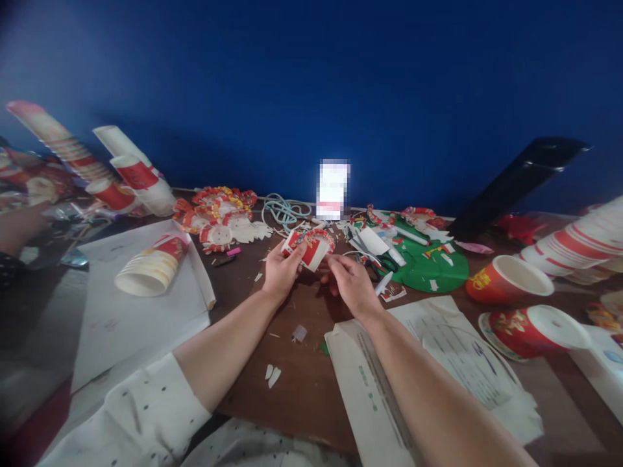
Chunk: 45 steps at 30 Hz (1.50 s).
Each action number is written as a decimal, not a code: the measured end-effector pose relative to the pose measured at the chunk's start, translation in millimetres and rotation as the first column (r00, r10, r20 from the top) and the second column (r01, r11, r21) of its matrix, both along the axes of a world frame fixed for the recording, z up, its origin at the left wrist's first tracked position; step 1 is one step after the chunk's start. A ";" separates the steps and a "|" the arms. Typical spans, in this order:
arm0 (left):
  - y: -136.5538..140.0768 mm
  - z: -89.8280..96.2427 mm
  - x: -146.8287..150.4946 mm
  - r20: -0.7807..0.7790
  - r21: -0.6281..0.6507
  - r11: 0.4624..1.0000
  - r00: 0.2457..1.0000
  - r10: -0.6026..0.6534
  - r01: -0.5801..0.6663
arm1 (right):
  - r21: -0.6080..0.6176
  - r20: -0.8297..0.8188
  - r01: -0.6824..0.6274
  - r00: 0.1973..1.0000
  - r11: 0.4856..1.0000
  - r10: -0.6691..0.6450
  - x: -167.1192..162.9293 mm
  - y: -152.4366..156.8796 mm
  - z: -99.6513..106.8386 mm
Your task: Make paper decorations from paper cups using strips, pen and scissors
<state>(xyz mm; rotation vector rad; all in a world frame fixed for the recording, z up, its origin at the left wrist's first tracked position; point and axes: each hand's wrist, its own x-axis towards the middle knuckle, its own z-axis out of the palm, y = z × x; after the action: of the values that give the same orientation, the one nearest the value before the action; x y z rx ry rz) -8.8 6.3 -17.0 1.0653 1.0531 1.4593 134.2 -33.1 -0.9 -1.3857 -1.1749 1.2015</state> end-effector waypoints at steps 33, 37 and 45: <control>8.5 -6.7 5.7 0.347 -0.166 0.972 0.933 -0.100 0.166 | -0.069 0.991 0.090 0.120 0.994 0.058 85.6 12.1 11.6; 8.0 -6.2 4.7 0.380 -0.143 0.973 0.918 -0.113 0.179 | -0.069 0.991 0.095 0.122 0.993 0.058 76.7 12.2 12.5; 8.1 -1.4 2.8 0.370 -0.219 0.965 0.928 -0.054 0.143 | 0.237 0.794 0.172 0.532 0.956 -0.293 73.0 12.1 15.8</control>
<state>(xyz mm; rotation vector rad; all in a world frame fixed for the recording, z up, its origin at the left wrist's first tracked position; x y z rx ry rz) -5.9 14.4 -18.4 0.6340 0.8711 1.3402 207.1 -21.0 14.9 -2.0148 -1.5765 0.1924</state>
